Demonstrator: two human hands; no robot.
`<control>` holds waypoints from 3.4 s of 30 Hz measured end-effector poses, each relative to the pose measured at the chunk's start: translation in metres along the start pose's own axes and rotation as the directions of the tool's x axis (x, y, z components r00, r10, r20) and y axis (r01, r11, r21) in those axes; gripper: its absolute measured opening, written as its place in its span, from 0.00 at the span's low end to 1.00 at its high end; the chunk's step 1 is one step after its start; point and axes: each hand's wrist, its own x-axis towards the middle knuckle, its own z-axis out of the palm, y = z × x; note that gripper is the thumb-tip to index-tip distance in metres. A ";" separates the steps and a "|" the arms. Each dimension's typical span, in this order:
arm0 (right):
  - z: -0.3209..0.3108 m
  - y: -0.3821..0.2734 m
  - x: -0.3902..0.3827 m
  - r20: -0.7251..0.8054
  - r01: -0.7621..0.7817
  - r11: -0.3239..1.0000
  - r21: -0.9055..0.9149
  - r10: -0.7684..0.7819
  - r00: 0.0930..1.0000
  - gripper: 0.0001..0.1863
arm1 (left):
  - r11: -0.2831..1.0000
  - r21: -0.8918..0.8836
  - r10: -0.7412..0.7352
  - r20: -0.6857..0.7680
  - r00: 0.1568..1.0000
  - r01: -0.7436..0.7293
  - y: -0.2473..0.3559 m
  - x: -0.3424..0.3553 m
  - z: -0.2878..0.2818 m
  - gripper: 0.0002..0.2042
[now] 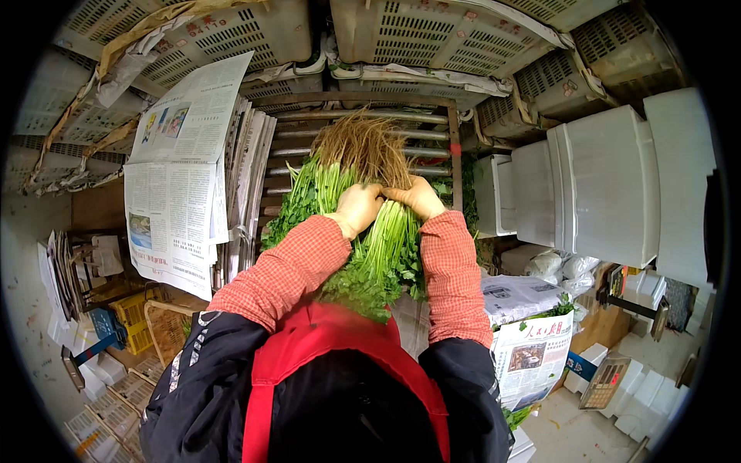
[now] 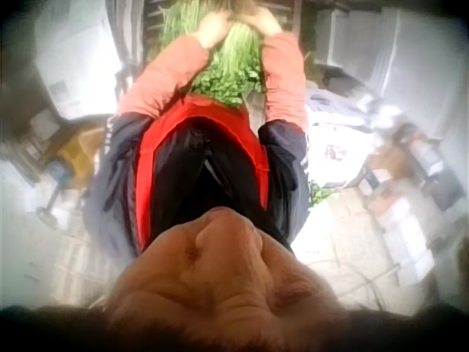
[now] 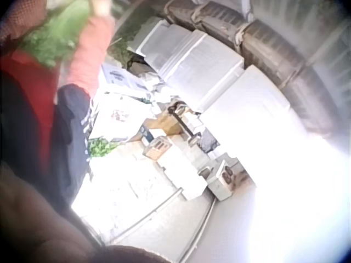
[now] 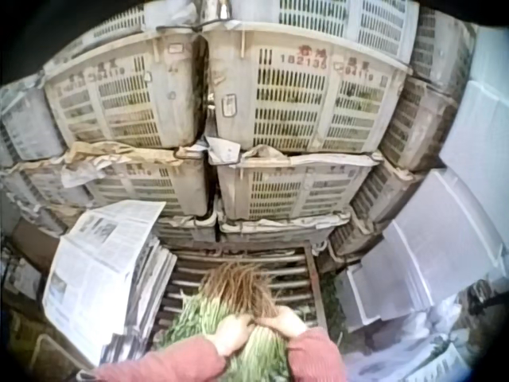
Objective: The person gathers leafy green vegetables, aligns them into bundles, and ties them with thin strips. The person places the tied bundles into a plastic crate and repeats the process with additional greens.
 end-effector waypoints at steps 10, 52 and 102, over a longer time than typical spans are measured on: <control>-0.003 0.050 -0.072 -0.428 0.263 0.951 0.165 -0.171 0.888 0.09 | 0.997 -0.071 0.021 0.013 1.000 -0.020 -0.029 -0.002 -0.014 0.13; 0.004 0.011 -0.031 -0.199 0.110 0.993 -0.041 -0.116 0.973 0.14 | 0.961 -0.243 0.088 -0.178 0.980 -0.130 -0.019 -0.013 0.008 0.16; -0.037 0.027 -0.234 -0.871 0.352 0.908 -0.228 -0.352 0.343 0.14 | 0.692 0.565 0.337 0.296 0.894 -0.449 -0.031 -0.006 0.007 0.07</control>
